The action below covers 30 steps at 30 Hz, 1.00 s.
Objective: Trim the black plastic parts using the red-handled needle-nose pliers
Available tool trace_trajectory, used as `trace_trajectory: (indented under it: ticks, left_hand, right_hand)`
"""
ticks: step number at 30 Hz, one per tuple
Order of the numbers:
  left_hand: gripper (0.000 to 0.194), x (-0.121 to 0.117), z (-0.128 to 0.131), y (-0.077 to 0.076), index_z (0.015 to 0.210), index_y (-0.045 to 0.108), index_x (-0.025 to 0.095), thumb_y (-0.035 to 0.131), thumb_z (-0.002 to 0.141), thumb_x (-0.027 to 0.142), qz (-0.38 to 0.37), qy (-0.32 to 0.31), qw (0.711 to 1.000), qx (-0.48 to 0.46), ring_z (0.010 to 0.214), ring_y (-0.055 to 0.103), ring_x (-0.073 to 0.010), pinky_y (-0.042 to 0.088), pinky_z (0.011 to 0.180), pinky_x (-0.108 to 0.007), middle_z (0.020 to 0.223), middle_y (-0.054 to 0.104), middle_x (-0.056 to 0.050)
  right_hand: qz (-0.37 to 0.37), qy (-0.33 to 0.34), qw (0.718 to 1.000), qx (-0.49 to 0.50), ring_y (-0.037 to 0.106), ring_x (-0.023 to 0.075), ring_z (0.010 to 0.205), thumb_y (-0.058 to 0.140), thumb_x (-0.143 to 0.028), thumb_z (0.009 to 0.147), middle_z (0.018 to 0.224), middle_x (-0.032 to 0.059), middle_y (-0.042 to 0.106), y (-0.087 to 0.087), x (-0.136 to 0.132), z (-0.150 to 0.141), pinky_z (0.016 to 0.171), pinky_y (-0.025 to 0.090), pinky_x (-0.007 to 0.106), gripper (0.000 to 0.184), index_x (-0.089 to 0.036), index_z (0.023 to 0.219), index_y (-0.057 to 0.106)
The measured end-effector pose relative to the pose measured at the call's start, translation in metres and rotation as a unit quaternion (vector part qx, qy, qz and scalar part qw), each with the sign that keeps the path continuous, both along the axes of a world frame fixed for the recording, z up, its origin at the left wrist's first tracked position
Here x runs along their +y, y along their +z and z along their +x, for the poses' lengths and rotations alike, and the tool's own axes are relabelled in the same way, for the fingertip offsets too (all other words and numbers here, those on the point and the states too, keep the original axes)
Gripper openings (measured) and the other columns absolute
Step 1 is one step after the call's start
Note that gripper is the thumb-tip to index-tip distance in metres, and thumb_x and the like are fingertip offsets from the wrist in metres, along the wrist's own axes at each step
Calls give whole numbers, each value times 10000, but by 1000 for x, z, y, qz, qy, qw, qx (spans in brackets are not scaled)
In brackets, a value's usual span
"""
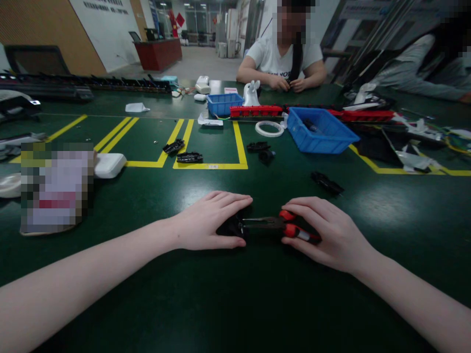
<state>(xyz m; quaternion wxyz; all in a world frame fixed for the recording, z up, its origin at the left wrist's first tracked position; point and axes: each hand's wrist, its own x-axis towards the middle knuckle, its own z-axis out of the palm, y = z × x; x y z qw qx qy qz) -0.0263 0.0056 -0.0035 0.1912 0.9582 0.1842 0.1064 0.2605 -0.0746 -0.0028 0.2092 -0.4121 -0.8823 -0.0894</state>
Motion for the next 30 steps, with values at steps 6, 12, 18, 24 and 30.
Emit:
trace_trajectory:
  ticks: [6, 12, 18, 24, 30]
  left_hand:
    - [714, 1, 0, -1, 1510, 311, 174, 565, 926, 497, 14, -17, 1000, 7, 1394, 402, -272, 308, 1154, -422, 1542, 399, -114]
    - [711, 1, 1, 0, 1504, 328, 158, 561, 927, 502, 25, -24, 999, 15, 1402, 390, -266, 290, 1164, -422, 1550, 391, -105]
    - [750, 1, 1, 0, 1506, 321, 196, 588, 905, 555, 27, -24, 999, 9, 1403, 386, -287, 295, 1152, -445, 1540, 407, -105]
    - [745, 1, 1, 1, 1468, 365, 181, 598, 893, 592, 32, -27, 999, 5, 1368, 422, -276, 335, 1125, -428, 1498, 452, -109]
    - [614, -1, 0, 2, 1318, 501, 156, 609, 887, 580, 18, -32, 999, -21, 1202, 540, -282, 457, 998, -414, 1330, 548, -136]
  right_hand:
    - [0, 11, 1000, -18, 646, 259, 931, 631, -434, 883, 1063, 161, 665, 0, 0, -4, 760, 540, 391, 447, -120, 1193, 559]
    - [3, 10, 1000, -25, 638, 245, 872, 631, -447, 881, 1025, 154, 661, 0, -1, -6, 716, 533, 370, 433, -108, 1144, 573]
    - [-4, 22, 999, -40, 629, 244, 841, 594, -428, 902, 983, 158, 649, 2, -3, -12, 696, 529, 357, 379, -93, 1079, 578]
    - [45, 24, 996, -71, 619, 254, 824, 572, -398, 914, 974, 168, 647, 3, -3, -13, 679, 517, 369, 358, -80, 1079, 576]
    - [39, 32, 997, -50, 616, 237, 813, 583, -402, 910, 958, 159, 644, 4, -4, -13, 679, 518, 354, 358, -85, 1075, 562]
